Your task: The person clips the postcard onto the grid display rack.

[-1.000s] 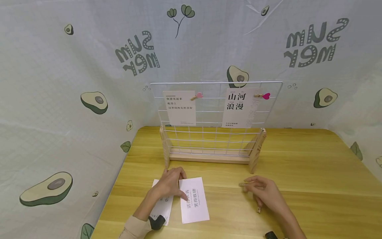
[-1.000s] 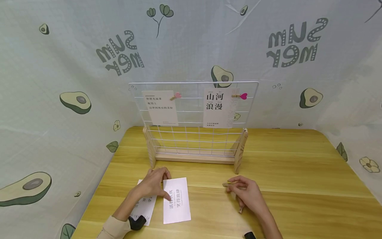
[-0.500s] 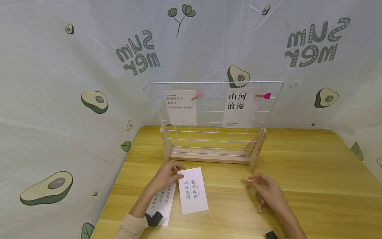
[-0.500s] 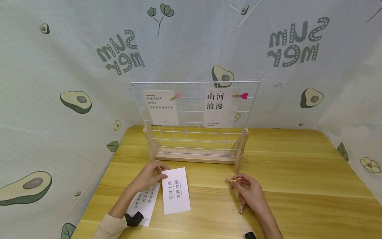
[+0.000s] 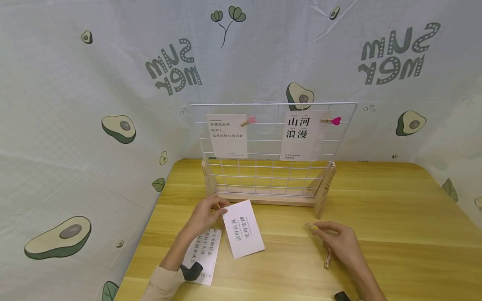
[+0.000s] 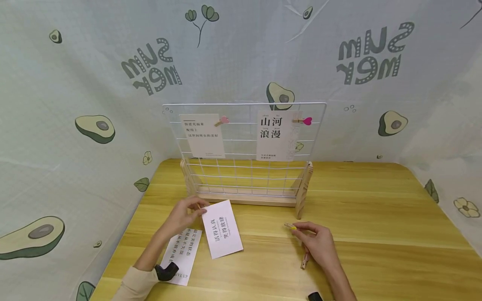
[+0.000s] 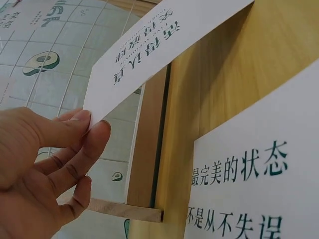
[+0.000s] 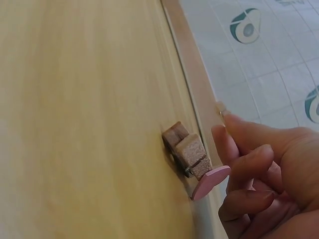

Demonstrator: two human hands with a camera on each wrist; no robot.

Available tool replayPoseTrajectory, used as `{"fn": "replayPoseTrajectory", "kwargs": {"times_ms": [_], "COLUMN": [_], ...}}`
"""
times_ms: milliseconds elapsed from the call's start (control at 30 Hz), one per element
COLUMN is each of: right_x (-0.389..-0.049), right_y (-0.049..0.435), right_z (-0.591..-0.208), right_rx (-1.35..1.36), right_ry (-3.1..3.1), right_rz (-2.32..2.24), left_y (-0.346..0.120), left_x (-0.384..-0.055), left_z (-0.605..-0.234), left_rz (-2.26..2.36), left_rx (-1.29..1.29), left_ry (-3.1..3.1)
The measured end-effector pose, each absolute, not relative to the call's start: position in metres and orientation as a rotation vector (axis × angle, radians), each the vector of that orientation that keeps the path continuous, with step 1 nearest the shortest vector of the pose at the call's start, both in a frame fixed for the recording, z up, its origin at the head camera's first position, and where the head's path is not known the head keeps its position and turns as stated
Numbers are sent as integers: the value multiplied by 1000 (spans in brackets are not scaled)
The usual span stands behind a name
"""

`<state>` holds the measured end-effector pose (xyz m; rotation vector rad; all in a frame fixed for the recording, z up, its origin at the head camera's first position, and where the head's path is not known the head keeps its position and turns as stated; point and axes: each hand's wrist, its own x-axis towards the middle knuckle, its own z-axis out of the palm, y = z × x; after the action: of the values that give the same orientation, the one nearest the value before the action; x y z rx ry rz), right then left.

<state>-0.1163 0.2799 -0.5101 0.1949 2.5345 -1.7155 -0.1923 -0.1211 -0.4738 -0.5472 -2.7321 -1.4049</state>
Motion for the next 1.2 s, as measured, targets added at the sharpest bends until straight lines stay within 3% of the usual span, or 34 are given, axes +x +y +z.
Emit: {"fn": "replayPoseTrajectory", "kwargs": {"times_ms": [1200], "right_x": [-119], "right_y": [278], "right_z": [-517], "right_rx": [72], "right_ry": [2700], "right_rz": [-1635], "left_y": [-130], "left_x": [-209], "left_z": [-474], "left_rz": [-1980], "left_rx": [-107], "left_ry": [-2205]}}
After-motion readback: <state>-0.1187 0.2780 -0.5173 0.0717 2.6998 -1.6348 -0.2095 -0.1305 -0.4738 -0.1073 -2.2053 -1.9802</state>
